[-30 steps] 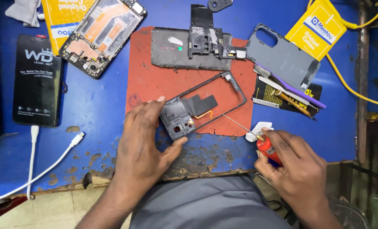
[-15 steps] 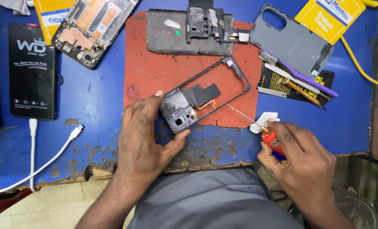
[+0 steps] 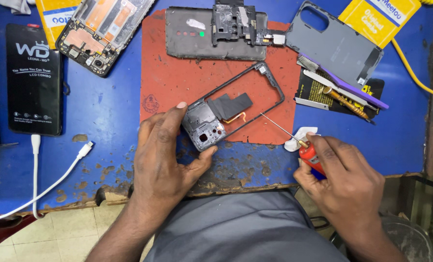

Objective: The person repairs a disassembled smartphone at a workbench. They handle the phone frame and internal components, use a red-handled soldering iron to work on the frame's contact points, reposition the frame and back cover, and continue soldering different spots on the frame throughout the episode.

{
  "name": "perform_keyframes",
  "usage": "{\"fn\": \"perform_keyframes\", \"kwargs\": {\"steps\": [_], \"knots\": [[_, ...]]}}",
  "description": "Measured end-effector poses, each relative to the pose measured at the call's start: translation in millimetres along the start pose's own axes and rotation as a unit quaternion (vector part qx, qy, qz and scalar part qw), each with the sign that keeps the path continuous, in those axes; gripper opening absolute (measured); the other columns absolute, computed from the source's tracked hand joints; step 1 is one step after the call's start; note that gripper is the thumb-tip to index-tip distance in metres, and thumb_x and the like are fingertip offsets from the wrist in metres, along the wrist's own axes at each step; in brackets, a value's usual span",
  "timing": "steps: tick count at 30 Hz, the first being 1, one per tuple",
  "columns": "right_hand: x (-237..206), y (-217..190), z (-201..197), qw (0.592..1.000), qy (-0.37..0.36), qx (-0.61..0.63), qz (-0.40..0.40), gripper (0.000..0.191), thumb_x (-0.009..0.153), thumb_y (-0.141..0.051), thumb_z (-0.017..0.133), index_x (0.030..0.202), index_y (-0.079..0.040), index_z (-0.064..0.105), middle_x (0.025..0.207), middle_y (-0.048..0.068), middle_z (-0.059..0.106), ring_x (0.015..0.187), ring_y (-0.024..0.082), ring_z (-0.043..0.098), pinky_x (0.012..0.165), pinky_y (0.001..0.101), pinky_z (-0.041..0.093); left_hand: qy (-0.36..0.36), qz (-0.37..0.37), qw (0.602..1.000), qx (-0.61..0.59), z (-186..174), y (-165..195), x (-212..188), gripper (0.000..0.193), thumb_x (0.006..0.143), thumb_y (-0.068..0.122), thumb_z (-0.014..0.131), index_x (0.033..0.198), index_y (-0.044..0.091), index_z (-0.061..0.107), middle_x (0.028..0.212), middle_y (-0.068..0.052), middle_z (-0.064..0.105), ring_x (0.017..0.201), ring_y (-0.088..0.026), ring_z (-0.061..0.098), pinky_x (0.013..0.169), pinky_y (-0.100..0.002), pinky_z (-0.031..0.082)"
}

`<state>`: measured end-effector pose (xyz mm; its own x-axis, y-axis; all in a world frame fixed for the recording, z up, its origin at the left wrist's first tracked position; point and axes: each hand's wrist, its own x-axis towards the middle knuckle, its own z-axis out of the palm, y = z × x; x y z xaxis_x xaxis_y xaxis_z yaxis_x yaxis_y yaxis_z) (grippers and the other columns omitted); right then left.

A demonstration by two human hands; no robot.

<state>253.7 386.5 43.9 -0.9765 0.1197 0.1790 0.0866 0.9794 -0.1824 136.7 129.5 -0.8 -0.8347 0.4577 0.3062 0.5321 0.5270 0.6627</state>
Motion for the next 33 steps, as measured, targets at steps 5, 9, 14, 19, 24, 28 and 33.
{"fn": "perform_keyframes", "kwargs": {"steps": [5, 9, 14, 19, 24, 28, 33], "knots": [[0.6, 0.0, 0.2, 1.0, -0.003, -0.002, -0.003, 0.043, 0.076, -0.011, 0.084, 0.116, -0.002, 0.073, 0.108, 0.012, 0.071, 0.089, 0.028, 0.069, 0.077, 0.0394, 0.056, -0.002, 0.006, 1.0, 0.005, 0.0, 0.3, -0.1, 0.092, 0.079, 0.024, 0.092, 0.15, 0.0, 0.038, 0.118, -0.018, 0.064, 0.109, -0.035, 0.06, 0.096, -0.046, 0.05], [0.5, -0.5, 1.4, 1.0, 0.001, 0.012, -0.025, 0.043, 0.076, -0.011, 0.083, 0.117, -0.001, 0.071, 0.109, 0.012, 0.071, 0.089, 0.028, 0.069, 0.077, 0.0396, 0.057, -0.001, 0.009, 1.0, 0.007, 0.1, 1.1, 0.2, 0.092, 0.079, 0.024, 0.092, 0.15, 0.0, 0.039, 0.117, -0.018, 0.064, 0.109, -0.035, 0.06, 0.097, -0.046, 0.05], [-0.8, -0.1, 1.1, 1.0, -0.002, 0.016, -0.003, 0.045, 0.074, -0.01, 0.083, 0.116, -0.001, 0.072, 0.108, 0.012, 0.071, 0.088, 0.028, 0.07, 0.076, 0.0401, 0.056, -0.001, 0.009, 1.0, 0.009, 0.0, 1.7, 0.9, 0.09, 0.079, 0.024, 0.092, 0.149, -0.001, 0.04, 0.118, -0.018, 0.064, 0.108, -0.034, 0.06, 0.096, -0.046, 0.05], [-0.6, -0.4, 2.3, 1.0, 0.01, 0.004, -0.023, 0.043, 0.078, -0.01, 0.082, 0.118, -0.001, 0.071, 0.109, 0.011, 0.07, 0.089, 0.028, 0.069, 0.077, 0.0398, 0.057, -0.004, -0.002, 1.0, 0.008, 0.5, 2.2, 0.6, 0.089, 0.08, 0.023, 0.092, 0.149, -0.001, 0.041, 0.12, -0.017, 0.064, 0.106, -0.033, 0.06, 0.093, -0.044, 0.051], [0.5, -5.2, 2.3, 0.999, 0.002, 0.01, -0.031, 0.044, 0.074, -0.009, 0.082, 0.116, 0.0, 0.072, 0.105, 0.012, 0.07, 0.083, 0.028, 0.068, 0.072, 0.0399, 0.056, 0.001, 0.009, 1.0, 0.017, 1.3, 2.7, 1.6, 0.088, 0.08, 0.023, 0.091, 0.149, -0.001, 0.041, 0.12, -0.017, 0.063, 0.105, -0.032, 0.06, 0.093, -0.044, 0.051], [4.2, -7.1, 0.7, 0.999, 0.002, 0.017, -0.032, 0.043, 0.074, -0.009, 0.083, 0.115, 0.0, 0.072, 0.105, 0.012, 0.07, 0.083, 0.027, 0.069, 0.073, 0.0397, 0.056, 0.0, 0.006, 1.0, 0.015, 1.4, 3.0, 1.6, 0.088, 0.081, 0.024, 0.091, 0.148, -0.001, 0.042, 0.121, -0.017, 0.063, 0.104, -0.032, 0.06, 0.092, -0.044, 0.051], [5.3, -7.3, 0.2, 0.999, 0.013, 0.011, -0.038, 0.044, 0.071, -0.008, 0.082, 0.112, 0.002, 0.072, 0.103, 0.014, 0.07, 0.081, 0.028, 0.068, 0.071, 0.0399, 0.057, -0.002, 0.007, 1.0, 0.014, 1.0, 2.7, 1.1, 0.088, 0.081, 0.024, 0.091, 0.148, -0.002, 0.041, 0.121, -0.017, 0.063, 0.105, -0.032, 0.06, 0.092, -0.044, 0.051]]}}
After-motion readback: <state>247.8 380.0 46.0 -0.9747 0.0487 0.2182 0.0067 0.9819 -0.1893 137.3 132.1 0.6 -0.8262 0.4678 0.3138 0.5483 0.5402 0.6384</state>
